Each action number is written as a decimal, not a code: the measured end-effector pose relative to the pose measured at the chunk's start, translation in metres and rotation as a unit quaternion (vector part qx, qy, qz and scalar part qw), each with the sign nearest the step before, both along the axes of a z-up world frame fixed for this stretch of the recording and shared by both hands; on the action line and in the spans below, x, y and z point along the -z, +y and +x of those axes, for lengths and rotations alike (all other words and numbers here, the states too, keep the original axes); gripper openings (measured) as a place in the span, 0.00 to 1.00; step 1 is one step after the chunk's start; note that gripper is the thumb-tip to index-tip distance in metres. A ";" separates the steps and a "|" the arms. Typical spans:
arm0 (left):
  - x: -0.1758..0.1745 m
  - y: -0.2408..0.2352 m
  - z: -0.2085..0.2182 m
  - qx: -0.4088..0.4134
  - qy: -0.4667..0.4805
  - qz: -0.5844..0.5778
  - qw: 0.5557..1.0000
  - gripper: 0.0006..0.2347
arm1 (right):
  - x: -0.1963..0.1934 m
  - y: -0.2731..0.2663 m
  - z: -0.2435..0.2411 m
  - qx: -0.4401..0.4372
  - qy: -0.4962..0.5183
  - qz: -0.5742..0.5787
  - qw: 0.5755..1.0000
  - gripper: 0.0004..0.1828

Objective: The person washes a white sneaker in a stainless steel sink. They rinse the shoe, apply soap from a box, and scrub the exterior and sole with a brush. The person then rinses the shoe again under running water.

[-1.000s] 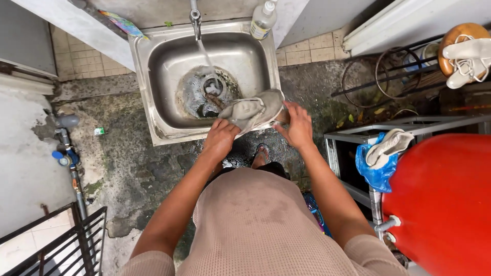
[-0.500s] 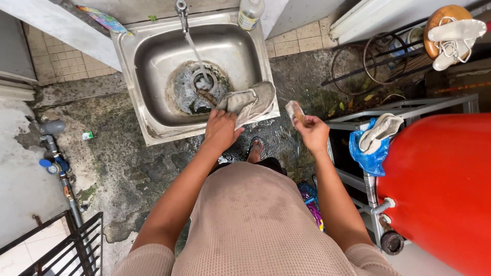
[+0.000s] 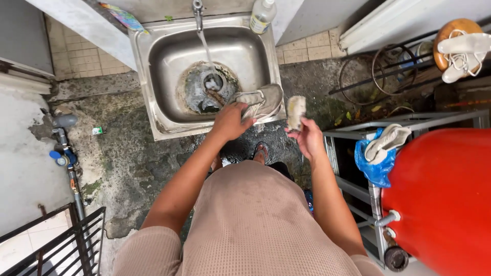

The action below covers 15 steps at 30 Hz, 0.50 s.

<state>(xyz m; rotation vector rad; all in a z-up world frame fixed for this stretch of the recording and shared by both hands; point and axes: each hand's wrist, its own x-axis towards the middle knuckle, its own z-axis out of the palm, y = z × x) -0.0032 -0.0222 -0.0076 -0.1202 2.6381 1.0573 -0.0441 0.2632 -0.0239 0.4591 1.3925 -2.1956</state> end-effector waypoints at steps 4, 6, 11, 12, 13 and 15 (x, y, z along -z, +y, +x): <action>-0.011 -0.002 0.026 -0.056 0.093 0.024 0.994 0.22 | -0.039 -0.092 -0.034 -0.024 -0.018 0.010 0.999 0.17; -0.038 -0.011 0.044 -0.105 0.183 0.083 0.974 0.16 | -0.065 -0.149 -0.051 -0.068 -0.055 -0.011 0.996 0.15; -0.054 -0.072 0.102 -0.217 0.174 0.094 0.956 0.15 | -0.008 -0.241 -0.094 -0.139 -0.098 -0.009 0.985 0.15; -0.049 -0.086 0.116 -0.253 0.164 0.087 0.949 0.15 | 0.007 -0.256 -0.101 -0.143 -0.118 -0.004 0.983 0.16; -0.046 -0.098 0.133 -0.259 0.167 0.085 0.948 0.15 | 0.008 -0.269 -0.103 -0.150 -0.115 -0.005 0.982 0.16; -0.039 -0.119 0.167 -0.353 0.148 0.079 0.920 0.13 | 0.009 -0.287 -0.108 -0.143 -0.131 0.026 0.981 0.18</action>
